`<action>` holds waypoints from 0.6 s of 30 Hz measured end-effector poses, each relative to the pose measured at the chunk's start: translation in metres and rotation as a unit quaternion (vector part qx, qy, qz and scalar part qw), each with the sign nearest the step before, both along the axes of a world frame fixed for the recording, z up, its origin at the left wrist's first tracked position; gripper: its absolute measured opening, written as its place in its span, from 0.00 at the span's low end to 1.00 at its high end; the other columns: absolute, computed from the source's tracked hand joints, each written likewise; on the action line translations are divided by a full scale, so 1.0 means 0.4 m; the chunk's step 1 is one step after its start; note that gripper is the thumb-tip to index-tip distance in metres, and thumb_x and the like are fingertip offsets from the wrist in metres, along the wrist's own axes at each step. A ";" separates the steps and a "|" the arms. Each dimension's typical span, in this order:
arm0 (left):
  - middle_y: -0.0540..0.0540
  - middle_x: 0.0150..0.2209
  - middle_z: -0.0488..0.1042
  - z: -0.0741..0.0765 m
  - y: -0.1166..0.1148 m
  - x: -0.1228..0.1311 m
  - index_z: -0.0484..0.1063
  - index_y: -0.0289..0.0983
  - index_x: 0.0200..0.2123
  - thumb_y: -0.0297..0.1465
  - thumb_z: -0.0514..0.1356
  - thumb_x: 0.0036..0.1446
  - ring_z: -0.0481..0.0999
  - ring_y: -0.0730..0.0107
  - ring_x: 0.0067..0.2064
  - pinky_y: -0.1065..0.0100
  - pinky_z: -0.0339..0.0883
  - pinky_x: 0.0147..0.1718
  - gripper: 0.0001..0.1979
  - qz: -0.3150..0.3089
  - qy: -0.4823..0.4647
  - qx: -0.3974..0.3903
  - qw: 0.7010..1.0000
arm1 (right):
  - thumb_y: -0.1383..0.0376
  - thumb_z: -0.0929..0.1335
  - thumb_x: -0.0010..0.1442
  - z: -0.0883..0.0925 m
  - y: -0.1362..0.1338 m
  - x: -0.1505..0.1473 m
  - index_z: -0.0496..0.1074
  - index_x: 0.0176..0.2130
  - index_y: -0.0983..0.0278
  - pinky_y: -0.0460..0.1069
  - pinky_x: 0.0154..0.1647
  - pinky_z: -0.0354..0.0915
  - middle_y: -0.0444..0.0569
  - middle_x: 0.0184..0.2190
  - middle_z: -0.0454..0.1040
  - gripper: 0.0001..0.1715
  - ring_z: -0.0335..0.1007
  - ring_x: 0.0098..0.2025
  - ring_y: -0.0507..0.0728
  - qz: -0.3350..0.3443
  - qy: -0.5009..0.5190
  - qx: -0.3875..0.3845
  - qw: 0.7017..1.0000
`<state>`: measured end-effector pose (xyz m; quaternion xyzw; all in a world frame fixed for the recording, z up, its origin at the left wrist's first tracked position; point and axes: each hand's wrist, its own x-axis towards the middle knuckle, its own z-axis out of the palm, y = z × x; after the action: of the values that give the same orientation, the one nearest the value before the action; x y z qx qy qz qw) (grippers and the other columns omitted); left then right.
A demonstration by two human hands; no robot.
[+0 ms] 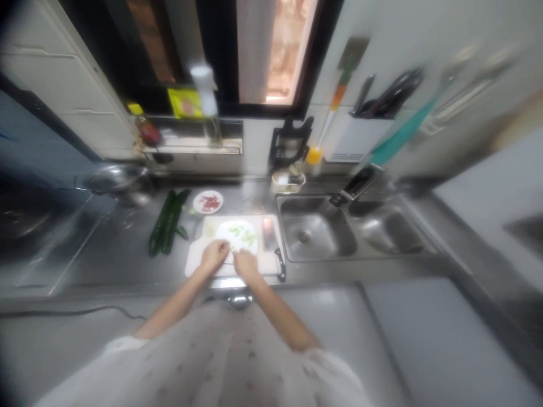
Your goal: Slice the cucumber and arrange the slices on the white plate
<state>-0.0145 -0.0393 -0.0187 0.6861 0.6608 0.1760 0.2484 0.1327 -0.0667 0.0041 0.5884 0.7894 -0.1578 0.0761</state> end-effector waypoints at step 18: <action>0.42 0.44 0.77 -0.033 0.079 -0.131 0.73 0.43 0.48 0.37 0.54 0.56 0.74 0.57 0.45 0.63 0.63 0.41 0.17 0.248 0.033 -0.041 0.967 | 0.64 0.58 0.65 0.013 0.031 0.017 0.73 0.42 0.63 0.46 0.37 0.57 0.52 0.40 0.74 0.16 0.67 0.41 0.55 -0.065 0.099 0.033 0.992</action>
<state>-0.0668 -0.0075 -0.0317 0.4955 0.8248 0.1818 0.2027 0.1395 -0.0542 0.0093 0.6223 0.7577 -0.1938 -0.0322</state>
